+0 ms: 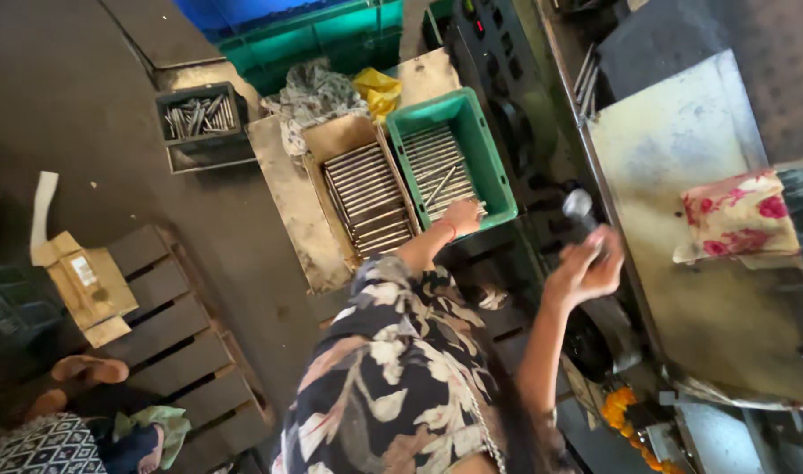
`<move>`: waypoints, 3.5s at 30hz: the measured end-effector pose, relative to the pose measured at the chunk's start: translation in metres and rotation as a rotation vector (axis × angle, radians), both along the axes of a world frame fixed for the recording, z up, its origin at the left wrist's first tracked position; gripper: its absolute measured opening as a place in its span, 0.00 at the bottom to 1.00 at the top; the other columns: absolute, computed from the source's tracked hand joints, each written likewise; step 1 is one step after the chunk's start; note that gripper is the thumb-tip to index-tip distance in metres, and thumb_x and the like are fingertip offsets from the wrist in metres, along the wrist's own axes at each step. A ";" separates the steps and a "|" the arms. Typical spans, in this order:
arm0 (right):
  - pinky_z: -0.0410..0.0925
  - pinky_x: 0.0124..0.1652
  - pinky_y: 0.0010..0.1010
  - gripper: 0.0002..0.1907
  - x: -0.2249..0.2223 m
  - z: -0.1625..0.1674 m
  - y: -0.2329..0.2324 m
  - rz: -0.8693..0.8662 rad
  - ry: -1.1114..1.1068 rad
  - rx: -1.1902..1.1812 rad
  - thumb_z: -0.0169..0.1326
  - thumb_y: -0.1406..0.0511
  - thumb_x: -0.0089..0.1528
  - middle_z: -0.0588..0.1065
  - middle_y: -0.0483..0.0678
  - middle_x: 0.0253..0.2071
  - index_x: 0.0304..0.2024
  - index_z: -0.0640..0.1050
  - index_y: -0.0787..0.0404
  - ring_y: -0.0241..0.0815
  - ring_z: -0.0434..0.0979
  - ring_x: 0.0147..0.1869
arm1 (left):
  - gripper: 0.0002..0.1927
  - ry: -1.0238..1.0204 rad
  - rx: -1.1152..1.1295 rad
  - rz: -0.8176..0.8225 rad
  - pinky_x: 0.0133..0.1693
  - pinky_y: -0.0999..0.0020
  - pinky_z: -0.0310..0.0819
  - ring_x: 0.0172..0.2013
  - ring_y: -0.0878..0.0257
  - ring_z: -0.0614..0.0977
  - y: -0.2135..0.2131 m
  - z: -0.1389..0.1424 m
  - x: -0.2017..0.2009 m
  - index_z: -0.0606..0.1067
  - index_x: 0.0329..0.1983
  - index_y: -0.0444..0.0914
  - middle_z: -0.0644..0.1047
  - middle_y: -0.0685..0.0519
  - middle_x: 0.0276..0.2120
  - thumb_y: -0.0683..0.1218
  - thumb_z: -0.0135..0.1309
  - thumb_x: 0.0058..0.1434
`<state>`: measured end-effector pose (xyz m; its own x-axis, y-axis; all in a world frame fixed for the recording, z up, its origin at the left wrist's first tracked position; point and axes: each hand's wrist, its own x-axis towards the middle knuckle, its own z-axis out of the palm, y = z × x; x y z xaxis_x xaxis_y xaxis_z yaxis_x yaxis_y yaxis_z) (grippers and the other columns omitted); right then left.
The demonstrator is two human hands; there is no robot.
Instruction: The person repeatedly picks metal rods from a green crate, presses each rod against a rotating grinding wheel while coolant flows, then places the finished rod into a cardboard box. The cycle repeats continuously throughout the clip.
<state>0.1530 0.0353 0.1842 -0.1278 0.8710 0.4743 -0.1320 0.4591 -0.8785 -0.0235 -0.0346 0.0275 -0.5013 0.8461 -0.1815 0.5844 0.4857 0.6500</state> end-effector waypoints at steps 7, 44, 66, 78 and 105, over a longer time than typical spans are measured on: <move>0.60 0.26 0.21 0.10 0.078 -0.062 -0.032 -0.059 -0.212 -0.165 0.59 0.66 0.72 0.72 0.42 0.29 0.50 0.79 0.68 0.29 0.66 0.25 | 0.16 -0.103 -0.026 -0.323 0.48 0.48 0.75 0.43 0.40 0.82 -0.004 -0.020 -0.019 0.81 0.40 0.36 0.81 0.38 0.40 0.51 0.48 0.65; 0.61 0.28 0.22 0.11 0.126 -0.091 -0.071 -0.113 -0.254 -0.259 0.58 0.66 0.73 0.73 0.42 0.30 0.52 0.79 0.69 0.29 0.66 0.25 | 0.15 -0.856 0.671 1.706 0.17 0.66 0.64 0.15 0.62 0.70 -0.177 -0.046 -0.059 0.63 0.47 0.40 0.68 0.52 0.20 0.54 0.47 0.69; 0.58 0.27 0.18 0.12 0.093 -0.053 -0.061 -0.034 -0.207 -0.233 0.57 0.64 0.70 0.72 0.38 0.30 0.52 0.79 0.67 0.24 0.65 0.27 | 0.10 -0.396 0.786 0.132 0.42 0.72 0.75 0.39 0.71 0.81 -0.068 0.069 -0.006 0.70 0.49 0.37 0.79 0.59 0.37 0.48 0.47 0.73; 0.57 0.26 0.20 0.11 0.066 0.012 -0.053 -0.075 0.052 -0.291 0.53 0.65 0.71 0.67 0.37 0.24 0.51 0.78 0.67 0.25 0.62 0.25 | 0.28 -1.169 0.597 -0.404 0.24 0.78 0.55 0.22 0.74 0.63 -0.012 0.148 0.099 0.57 0.75 0.49 0.65 0.61 0.23 0.45 0.48 0.74; 0.61 0.29 0.32 0.14 0.127 -0.021 0.012 0.130 -0.432 0.044 0.48 0.57 0.77 0.68 0.43 0.27 0.42 0.74 0.59 0.39 0.65 0.27 | 0.12 -1.088 0.262 -0.309 0.16 0.74 0.49 0.14 0.72 0.62 0.046 0.197 0.094 0.75 0.37 0.41 0.65 0.61 0.17 0.50 0.66 0.61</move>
